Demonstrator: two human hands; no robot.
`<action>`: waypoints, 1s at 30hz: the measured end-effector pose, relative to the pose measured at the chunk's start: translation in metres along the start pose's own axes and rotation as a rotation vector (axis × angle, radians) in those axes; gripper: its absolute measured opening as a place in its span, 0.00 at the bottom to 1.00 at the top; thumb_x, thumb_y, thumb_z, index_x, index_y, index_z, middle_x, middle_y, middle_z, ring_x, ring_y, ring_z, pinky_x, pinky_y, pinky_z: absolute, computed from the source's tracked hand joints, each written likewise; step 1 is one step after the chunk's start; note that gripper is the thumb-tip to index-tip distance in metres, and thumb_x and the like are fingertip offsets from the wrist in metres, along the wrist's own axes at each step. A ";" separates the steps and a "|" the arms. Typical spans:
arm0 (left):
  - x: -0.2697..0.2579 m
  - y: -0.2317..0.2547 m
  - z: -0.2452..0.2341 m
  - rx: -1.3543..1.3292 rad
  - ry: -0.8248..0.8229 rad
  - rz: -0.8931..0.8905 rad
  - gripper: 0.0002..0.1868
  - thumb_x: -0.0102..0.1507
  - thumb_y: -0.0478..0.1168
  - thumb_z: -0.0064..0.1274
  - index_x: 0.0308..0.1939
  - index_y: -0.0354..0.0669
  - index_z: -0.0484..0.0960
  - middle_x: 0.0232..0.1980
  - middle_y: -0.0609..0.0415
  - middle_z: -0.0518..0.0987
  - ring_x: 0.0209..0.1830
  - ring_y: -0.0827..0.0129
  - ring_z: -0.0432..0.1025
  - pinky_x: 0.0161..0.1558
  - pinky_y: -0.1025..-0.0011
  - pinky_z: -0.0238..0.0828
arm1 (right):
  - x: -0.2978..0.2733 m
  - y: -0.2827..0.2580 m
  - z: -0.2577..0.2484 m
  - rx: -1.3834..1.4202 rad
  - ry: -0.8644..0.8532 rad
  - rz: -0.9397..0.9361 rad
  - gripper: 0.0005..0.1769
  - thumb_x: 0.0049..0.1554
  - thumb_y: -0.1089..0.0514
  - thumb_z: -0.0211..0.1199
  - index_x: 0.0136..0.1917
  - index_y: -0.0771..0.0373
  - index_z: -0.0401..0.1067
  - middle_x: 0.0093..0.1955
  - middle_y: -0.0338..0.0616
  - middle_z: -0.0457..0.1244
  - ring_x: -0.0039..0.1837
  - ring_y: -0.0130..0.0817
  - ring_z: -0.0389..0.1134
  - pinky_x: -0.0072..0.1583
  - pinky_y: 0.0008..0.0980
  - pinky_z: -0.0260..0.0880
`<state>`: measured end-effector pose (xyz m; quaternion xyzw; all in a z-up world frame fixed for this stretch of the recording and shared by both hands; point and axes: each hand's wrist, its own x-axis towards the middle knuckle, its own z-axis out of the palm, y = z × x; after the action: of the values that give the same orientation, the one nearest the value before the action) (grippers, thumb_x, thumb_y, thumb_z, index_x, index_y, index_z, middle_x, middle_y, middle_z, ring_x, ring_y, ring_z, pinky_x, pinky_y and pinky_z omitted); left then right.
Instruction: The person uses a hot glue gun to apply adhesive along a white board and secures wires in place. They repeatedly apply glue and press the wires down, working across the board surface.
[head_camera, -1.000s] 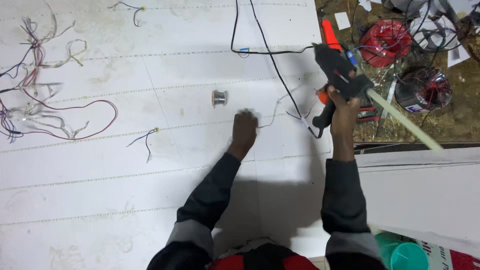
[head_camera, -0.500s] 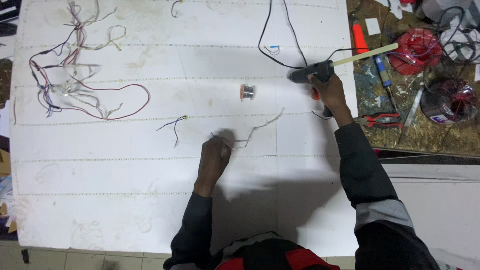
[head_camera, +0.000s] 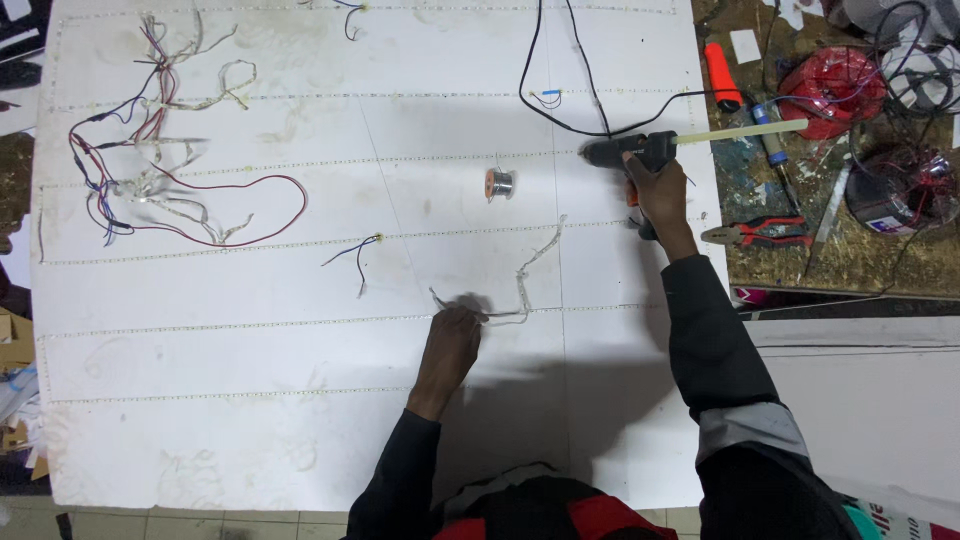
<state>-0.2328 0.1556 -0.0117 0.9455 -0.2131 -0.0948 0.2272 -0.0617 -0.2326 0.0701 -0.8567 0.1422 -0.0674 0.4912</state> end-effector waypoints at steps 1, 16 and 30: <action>0.002 0.001 0.003 0.002 -0.003 0.006 0.11 0.76 0.41 0.53 0.54 0.43 0.91 0.55 0.49 0.90 0.65 0.57 0.81 0.70 0.57 0.71 | -0.001 0.000 0.003 0.001 0.006 0.003 0.24 0.78 0.46 0.62 0.39 0.51 0.74 0.24 0.33 0.63 0.28 0.27 0.67 0.41 0.29 0.67; 0.174 0.042 -0.059 -0.299 0.474 -0.153 0.35 0.74 0.50 0.63 0.76 0.28 0.74 0.72 0.24 0.77 0.77 0.30 0.72 0.71 0.41 0.76 | 0.005 -0.061 0.067 -0.006 -0.126 -0.051 0.28 0.69 0.34 0.74 0.67 0.57 0.78 0.54 0.52 0.71 0.57 0.45 0.71 0.57 0.50 0.66; 0.137 -0.018 -0.056 -0.325 0.259 -0.014 0.20 0.81 0.45 0.45 0.73 0.37 0.72 0.62 0.40 0.78 0.72 0.47 0.72 0.75 0.52 0.63 | -0.010 -0.064 0.113 0.120 -0.082 -0.045 0.13 0.74 0.45 0.69 0.55 0.54 0.75 0.35 0.42 0.71 0.38 0.34 0.76 0.49 0.41 0.72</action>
<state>-0.0893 0.1306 0.0174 0.9021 -0.1576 -0.0072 0.4016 -0.0311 -0.1065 0.0679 -0.8307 0.0983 -0.0517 0.5455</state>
